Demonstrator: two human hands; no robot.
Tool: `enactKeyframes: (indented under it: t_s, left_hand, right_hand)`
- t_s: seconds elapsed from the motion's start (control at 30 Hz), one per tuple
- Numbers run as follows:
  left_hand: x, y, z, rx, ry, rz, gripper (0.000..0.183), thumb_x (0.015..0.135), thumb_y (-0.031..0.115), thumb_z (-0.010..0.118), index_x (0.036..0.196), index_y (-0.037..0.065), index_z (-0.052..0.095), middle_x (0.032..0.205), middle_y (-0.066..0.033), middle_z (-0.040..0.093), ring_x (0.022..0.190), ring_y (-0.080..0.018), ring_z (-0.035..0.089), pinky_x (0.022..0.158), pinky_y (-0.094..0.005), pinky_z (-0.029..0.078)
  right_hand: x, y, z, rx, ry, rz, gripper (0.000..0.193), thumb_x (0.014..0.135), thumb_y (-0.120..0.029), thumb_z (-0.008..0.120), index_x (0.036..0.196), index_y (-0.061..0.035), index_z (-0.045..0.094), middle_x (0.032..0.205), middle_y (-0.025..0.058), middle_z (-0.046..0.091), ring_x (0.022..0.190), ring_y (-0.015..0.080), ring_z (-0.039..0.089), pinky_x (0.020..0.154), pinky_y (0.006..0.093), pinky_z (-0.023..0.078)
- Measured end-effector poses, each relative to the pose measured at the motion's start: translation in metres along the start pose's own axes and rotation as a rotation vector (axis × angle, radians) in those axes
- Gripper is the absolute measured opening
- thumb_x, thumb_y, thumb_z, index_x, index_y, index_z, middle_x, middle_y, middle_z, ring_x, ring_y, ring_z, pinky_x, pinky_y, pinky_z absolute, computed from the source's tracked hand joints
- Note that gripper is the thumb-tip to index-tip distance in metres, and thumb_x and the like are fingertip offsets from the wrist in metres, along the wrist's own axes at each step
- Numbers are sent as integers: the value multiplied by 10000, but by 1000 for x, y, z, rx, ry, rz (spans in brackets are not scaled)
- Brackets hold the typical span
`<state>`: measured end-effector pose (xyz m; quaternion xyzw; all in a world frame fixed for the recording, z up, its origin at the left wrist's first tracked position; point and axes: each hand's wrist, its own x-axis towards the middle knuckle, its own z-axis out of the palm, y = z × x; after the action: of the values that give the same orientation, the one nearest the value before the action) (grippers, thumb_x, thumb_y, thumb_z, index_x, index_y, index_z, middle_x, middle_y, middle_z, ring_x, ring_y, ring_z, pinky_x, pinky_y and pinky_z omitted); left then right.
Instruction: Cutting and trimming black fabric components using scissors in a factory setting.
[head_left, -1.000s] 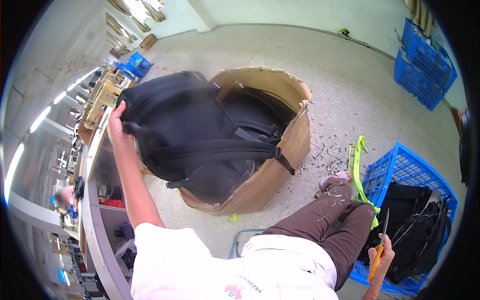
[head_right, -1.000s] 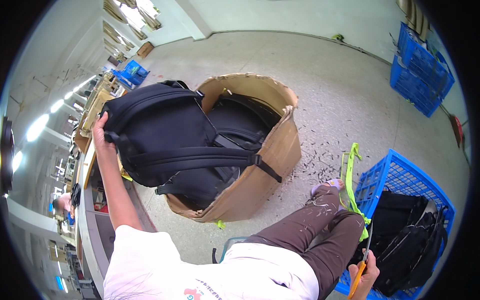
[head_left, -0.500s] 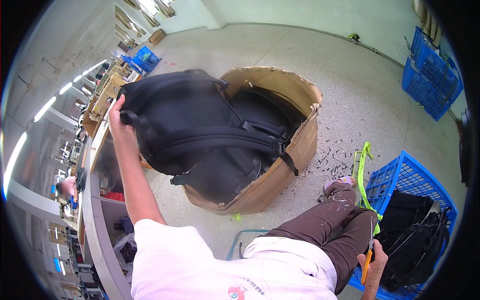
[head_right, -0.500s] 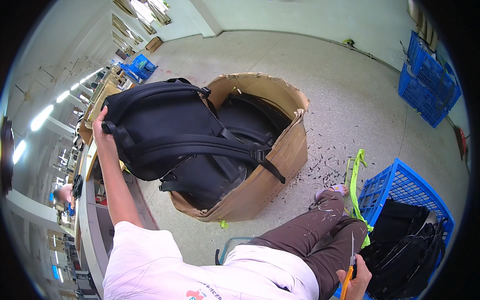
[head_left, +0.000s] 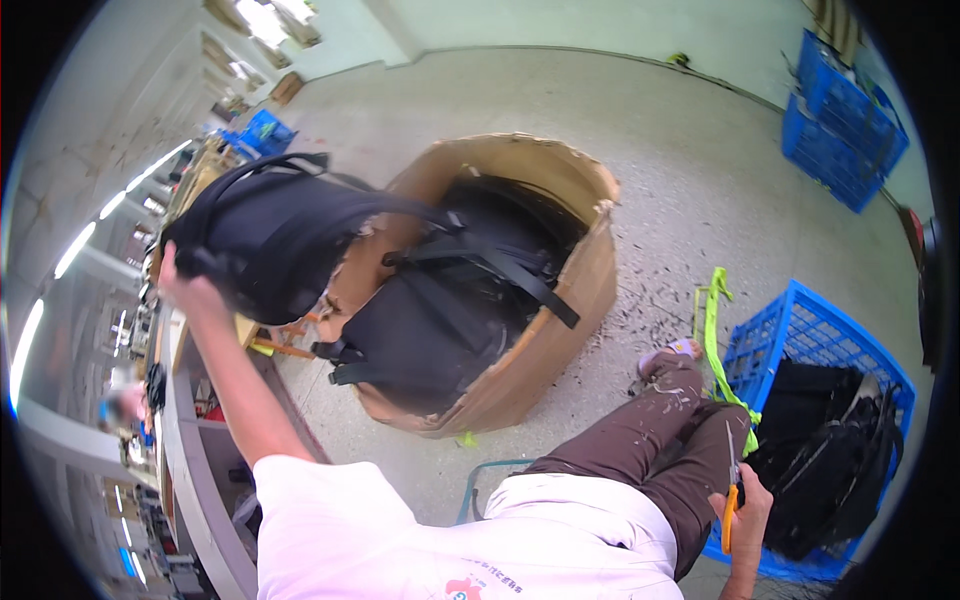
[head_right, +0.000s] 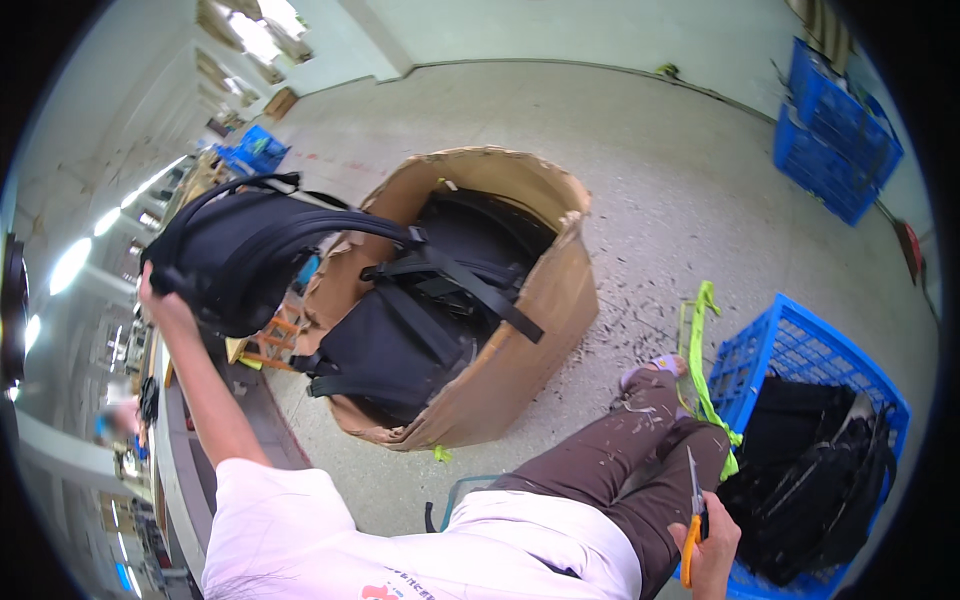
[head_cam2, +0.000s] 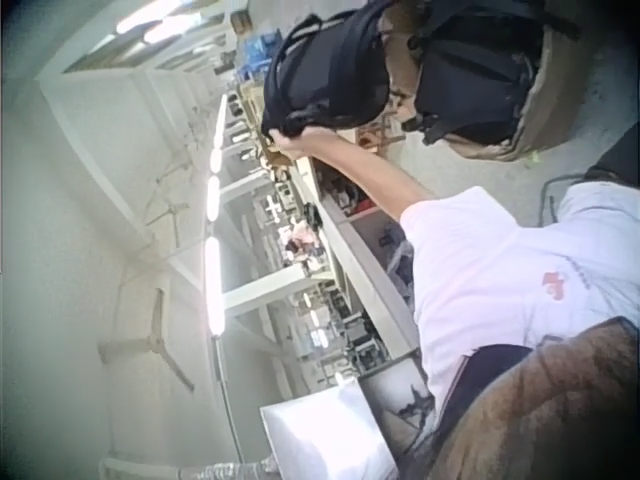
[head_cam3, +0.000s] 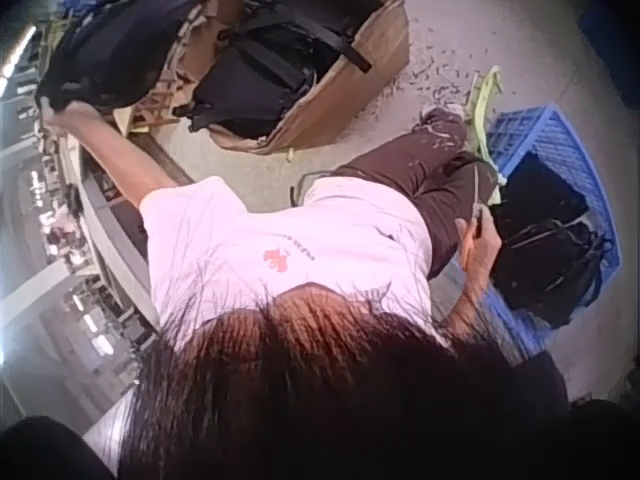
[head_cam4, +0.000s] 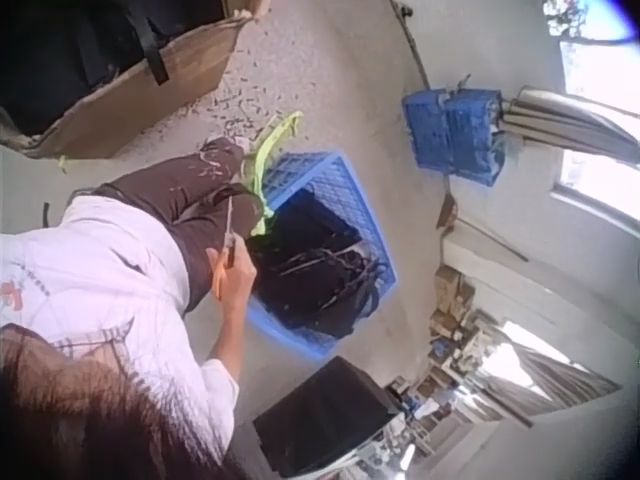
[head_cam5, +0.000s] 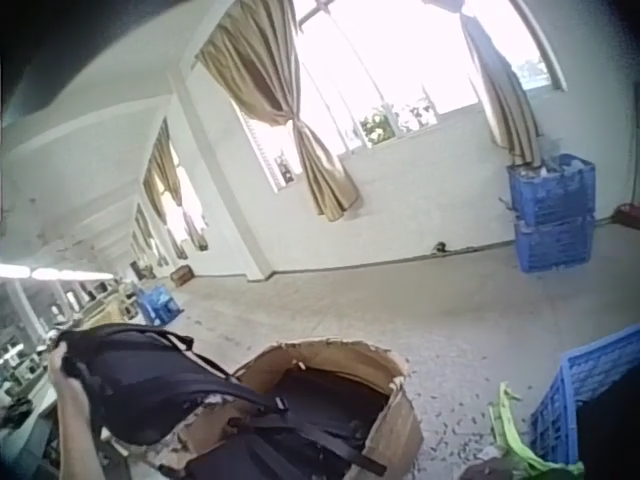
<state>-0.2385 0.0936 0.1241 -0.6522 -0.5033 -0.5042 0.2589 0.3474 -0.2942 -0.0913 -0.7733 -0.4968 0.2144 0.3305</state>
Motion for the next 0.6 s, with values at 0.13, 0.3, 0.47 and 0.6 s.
enactKeyframes:
  t_s: [0.13,0.3,0.47,0.6]
  left_hand:
    - [-50,12,12,-792,536,-945,211,801,75,596,895,-114,590,872,-151,608,780,-275,620,746,-387,531]
    - [-232,-42,40,-580,404,-1380,132,711,-70,581,837,-107,567,945,-167,590,791,-295,607,736,-444,546]
    - [-392,22,49,-506,109,-1967,355,770,-30,485,1124,-7,506,1084,-167,550,904,-320,598,723,-520,544]
    - [-408,43,49,-296,29,-1831,389,737,-89,440,1125,-74,467,1075,-208,537,875,-358,598,704,-539,543]
  right_hand:
    - [5,-8,-2,-17,-52,92,514,679,-300,770,1009,19,539,765,177,571,651,321,554,611,319,447]
    - [-5,6,-6,40,-4,150,444,723,-247,750,1027,10,551,720,94,561,608,178,511,583,274,422]
    - [-24,42,2,-69,86,134,520,723,-318,738,1037,44,535,623,49,444,554,114,403,507,263,379]
    - [-27,48,7,-60,48,177,533,721,-315,735,1063,43,536,618,46,450,552,102,412,502,253,373]
